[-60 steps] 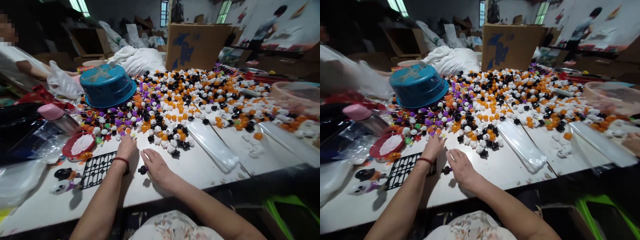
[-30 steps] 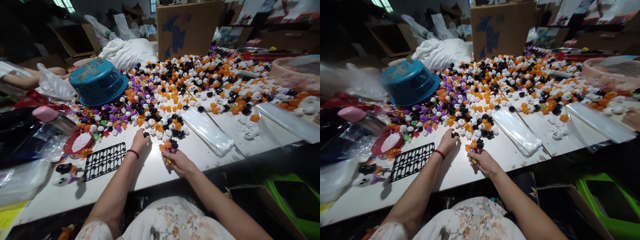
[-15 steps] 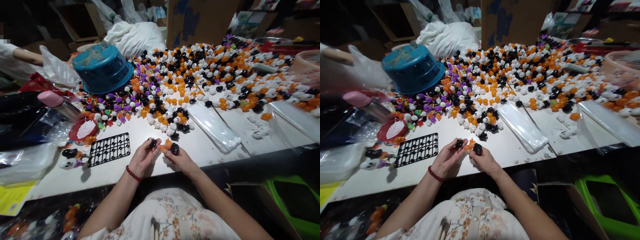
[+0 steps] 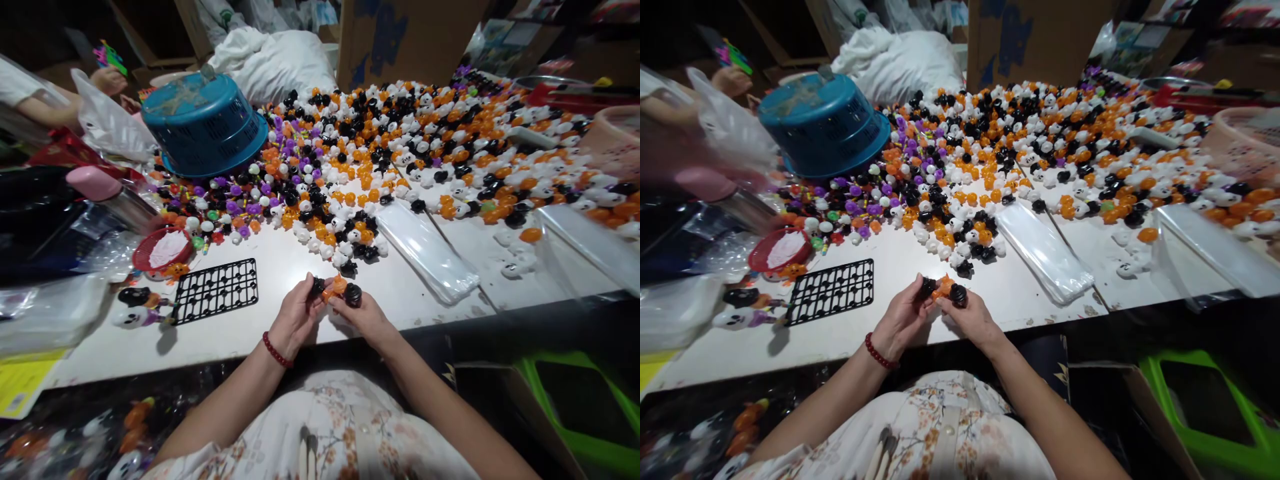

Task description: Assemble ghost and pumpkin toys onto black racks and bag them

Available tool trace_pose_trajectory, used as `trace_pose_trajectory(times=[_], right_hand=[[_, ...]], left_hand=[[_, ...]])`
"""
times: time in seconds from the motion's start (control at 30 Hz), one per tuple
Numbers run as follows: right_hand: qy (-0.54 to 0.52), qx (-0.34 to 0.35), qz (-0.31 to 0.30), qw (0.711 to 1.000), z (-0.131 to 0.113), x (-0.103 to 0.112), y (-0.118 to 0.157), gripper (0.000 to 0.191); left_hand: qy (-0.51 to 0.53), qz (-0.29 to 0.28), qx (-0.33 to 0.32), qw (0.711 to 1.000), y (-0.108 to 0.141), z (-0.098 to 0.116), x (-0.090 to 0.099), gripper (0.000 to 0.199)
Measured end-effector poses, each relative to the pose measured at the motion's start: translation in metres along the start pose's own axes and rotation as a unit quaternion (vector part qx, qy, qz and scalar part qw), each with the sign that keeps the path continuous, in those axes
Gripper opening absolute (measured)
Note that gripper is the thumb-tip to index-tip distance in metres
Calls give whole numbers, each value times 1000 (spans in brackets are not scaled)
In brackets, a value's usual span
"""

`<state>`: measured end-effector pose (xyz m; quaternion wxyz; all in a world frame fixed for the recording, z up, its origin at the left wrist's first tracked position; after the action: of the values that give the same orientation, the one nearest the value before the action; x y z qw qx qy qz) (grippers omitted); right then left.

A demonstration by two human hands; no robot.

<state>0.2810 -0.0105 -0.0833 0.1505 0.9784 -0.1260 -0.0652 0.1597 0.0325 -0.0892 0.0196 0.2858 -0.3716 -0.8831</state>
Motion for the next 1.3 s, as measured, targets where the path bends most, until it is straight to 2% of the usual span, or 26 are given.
trace_pose_trajectory(times=[0.17, 0.33, 0.5, 0.63, 0.87, 0.93, 1.0, 1.03, 1.1, 1.17, 1.23, 1.3], right_hand=[[2, 4, 1, 1000, 0, 0, -2, 53], [7, 57, 44, 997, 1, 9, -7, 41], [5, 22, 9, 1000, 6, 7, -6, 47], [-18, 6, 6, 1000, 10, 6, -6, 47], [45, 42, 12, 998, 6, 9, -6, 44], [65, 47, 9, 997, 4, 9, -5, 41], [81, 47, 10, 996, 3, 9, -4, 39], [87, 48, 13, 995, 3, 9, -4, 38], [100, 57, 19, 993, 1, 8, -2, 35], [112, 60, 21, 992, 0, 6, -2, 32], [115, 55, 16, 992, 1, 3, -2, 30], [108, 58, 10, 992, 3, -1, -4, 29]], left_hand=[[-22, 21, -35, 999, 3, -2, 2, 29], [-19, 24, -48, 998, 4, -6, 4, 32], [-25, 41, -44, 998, 2, -8, 6, 36], [-35, 41, -47, 997, 1, -9, 7, 37], [-61, 32, -52, 996, 2, -12, 6, 46], [-86, 21, -73, 993, 2, -11, 6, 47], [-155, 11, -125, 980, 2, -6, 7, 44], [-209, 12, -162, 964, 2, -3, 8, 42], [-329, 32, -235, 914, 3, 4, 11, 38], [-415, 46, -276, 866, 3, 7, 13, 35], [-441, 35, -278, 853, 2, 7, 13, 35], [-431, 27, -264, 862, 2, 8, 12, 35]])
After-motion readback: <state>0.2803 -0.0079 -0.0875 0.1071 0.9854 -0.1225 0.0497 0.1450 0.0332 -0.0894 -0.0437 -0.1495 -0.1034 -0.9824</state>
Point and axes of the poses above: each hand's wrist, its own y-axis away from the middle knuckle, its own x-axis out of the back of the hand, z = x × y, the point moved 6 cm from there along -y, towards the middle knuckle, and after that the axes turned 11 degrees about z, right-handed, at the moved point
